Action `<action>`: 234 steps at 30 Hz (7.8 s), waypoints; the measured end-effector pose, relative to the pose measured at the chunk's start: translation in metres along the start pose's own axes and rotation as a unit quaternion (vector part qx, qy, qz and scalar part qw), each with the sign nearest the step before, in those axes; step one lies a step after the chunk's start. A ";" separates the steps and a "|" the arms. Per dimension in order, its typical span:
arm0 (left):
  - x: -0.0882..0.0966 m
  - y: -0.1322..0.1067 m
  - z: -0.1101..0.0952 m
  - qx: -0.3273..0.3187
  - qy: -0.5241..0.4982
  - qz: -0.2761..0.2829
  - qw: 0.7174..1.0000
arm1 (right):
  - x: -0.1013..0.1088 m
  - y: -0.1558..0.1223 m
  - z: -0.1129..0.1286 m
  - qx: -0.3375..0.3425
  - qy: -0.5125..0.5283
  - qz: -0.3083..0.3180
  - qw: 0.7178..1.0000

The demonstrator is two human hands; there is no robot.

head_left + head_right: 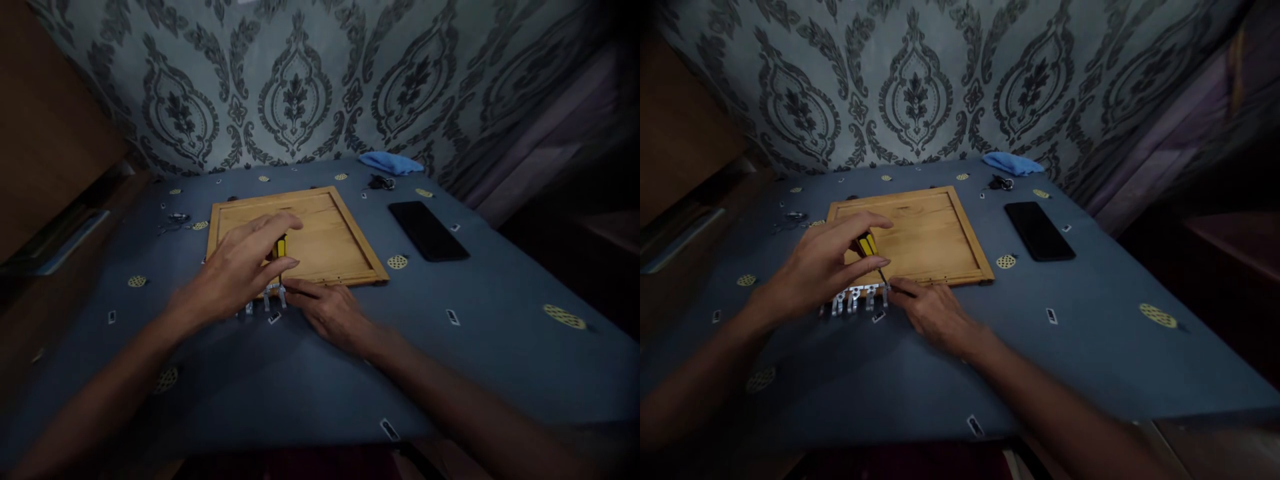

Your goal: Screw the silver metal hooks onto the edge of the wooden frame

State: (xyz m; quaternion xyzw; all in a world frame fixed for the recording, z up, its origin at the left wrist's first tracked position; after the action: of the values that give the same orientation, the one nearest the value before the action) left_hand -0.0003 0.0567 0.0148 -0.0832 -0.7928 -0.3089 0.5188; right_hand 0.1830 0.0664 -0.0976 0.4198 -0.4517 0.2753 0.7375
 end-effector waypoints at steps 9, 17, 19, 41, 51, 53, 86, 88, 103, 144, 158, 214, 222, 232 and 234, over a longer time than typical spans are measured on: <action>0.000 0.001 0.003 -0.018 -0.006 -0.012 1.000 | 0.000 -0.001 0.000 0.003 0.006 -0.005 1.000; 0.007 0.002 0.008 -0.035 -0.046 0.031 0.998 | 0.000 -0.001 0.000 0.008 0.016 -0.001 1.000; 0.004 0.003 0.008 -0.004 -0.084 0.027 0.996 | -0.001 -0.001 -0.001 0.007 0.016 -0.002 1.000; -0.053 0.029 -0.009 0.165 -0.527 -0.140 0.822 | 0.001 0.001 0.001 0.002 -0.003 0.014 1.000; -0.054 0.031 -0.005 0.124 -0.565 -0.091 0.811 | -0.006 -0.001 -0.001 0.010 -0.009 -0.019 1.000; -0.054 0.031 -0.004 0.128 -0.562 -0.081 0.813 | -0.006 -0.001 -0.001 0.011 -0.009 -0.024 1.000; -0.035 0.012 0.006 0.135 -0.473 -0.039 0.870 | -0.005 -0.001 -0.001 0.013 0.004 -0.034 0.999; -0.034 0.011 0.007 0.133 -0.464 -0.036 0.875 | -0.005 -0.001 -0.001 0.009 0.007 -0.027 1.000; -0.002 0.005 0.014 0.048 -0.200 0.072 0.976 | -0.008 -0.002 -0.002 0.015 -0.019 -0.013 1.000; 0.019 0.002 0.002 0.058 -0.117 0.036 0.991 | -0.007 -0.002 -0.002 0.006 0.016 -0.017 1.000; 0.016 -0.002 0.009 0.055 -0.107 0.062 0.991 | -0.005 -0.004 -0.001 -0.012 0.000 0.009 1.000; 0.010 -0.003 0.006 0.050 -0.097 0.124 0.986 | -0.002 -0.002 -0.003 -0.008 0.043 0.014 0.999; 0.013 0.001 0.006 0.081 -0.141 0.057 0.985 | 0.000 -0.003 -0.003 -0.001 0.042 0.005 0.999; -0.029 0.009 0.059 0.246 -0.376 -0.132 0.883 | 0.001 -0.005 -0.002 0.000 0.026 -0.004 1.000; -0.034 0.007 0.072 0.284 -0.405 -0.134 0.858 | 0.001 -0.006 -0.002 0.000 0.024 -0.002 1.000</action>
State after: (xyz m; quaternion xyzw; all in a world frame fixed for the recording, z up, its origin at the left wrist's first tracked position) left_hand -0.0372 0.1103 -0.0311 0.0570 -0.9898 -0.0755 0.1064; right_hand 0.1891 0.0655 -0.0998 0.4140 -0.4334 0.2839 0.7484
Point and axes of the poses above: each hand's wrist, its own y-axis towards the middle knuckle, its own x-axis out of the back of the hand, z = x × y, the point moved 2 cm from there along y, towards the middle knuckle, and after that the axes turned 3 degrees about y, right-handed, at the moved point
